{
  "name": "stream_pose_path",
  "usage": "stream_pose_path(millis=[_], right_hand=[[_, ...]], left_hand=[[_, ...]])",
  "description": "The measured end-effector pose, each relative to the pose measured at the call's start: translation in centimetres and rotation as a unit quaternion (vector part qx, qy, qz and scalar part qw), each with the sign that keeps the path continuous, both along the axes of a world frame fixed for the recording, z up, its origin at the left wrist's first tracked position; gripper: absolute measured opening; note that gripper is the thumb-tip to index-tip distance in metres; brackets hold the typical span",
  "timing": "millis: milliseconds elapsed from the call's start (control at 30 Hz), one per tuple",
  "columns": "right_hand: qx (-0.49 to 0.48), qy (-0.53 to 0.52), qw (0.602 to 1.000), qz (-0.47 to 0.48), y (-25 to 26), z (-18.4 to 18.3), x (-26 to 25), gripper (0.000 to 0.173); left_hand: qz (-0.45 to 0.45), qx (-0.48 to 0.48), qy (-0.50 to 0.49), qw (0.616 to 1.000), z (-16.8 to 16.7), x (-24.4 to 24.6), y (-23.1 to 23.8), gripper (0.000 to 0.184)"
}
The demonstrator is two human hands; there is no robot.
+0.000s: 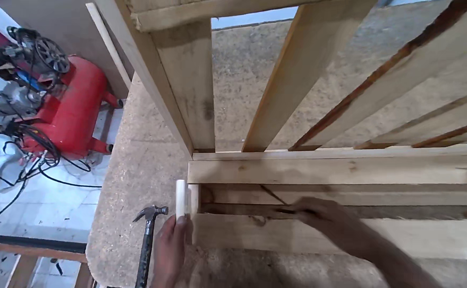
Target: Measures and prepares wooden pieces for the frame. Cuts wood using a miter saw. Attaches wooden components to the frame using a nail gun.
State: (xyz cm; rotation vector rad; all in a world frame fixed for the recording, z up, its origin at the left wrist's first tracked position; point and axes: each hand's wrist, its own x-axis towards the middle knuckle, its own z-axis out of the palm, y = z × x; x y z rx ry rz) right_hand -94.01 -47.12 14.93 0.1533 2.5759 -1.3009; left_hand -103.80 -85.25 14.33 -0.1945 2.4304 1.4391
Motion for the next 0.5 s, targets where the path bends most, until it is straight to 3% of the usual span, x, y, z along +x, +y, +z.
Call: stream_pose_path(millis=[67,167,200,300,500], right_hand=[[0.003,0.020,0.995,-0.093,2.4,0.6,6.1,0.025],[-0.039,-0.013,0.981,-0.192,2.0,1.3,13.3,0.028],[-0.055,0.001,0.978,-0.202,0.9,1.4,15.1,0.028],[-0.097,0.023,0.971,-0.216,-2.6,1.9,18.6,0.026],[-0.094,0.088,0.976,-0.178,-2.9,4.7,26.0,0.031]], left_hand=[[0.015,0.268,-0.001,0.963,0.5,0.5,-1.1,0.048],[-0.046,0.559,-0.121,0.819,1.6,1.1,-0.4,0.057],[-0.083,0.603,-0.158,0.777,2.0,1.4,0.6,0.056],[-0.168,0.662,-0.209,0.699,2.3,3.3,4.6,0.056],[-0.232,0.679,-0.261,0.646,3.3,13.2,16.6,0.047]])
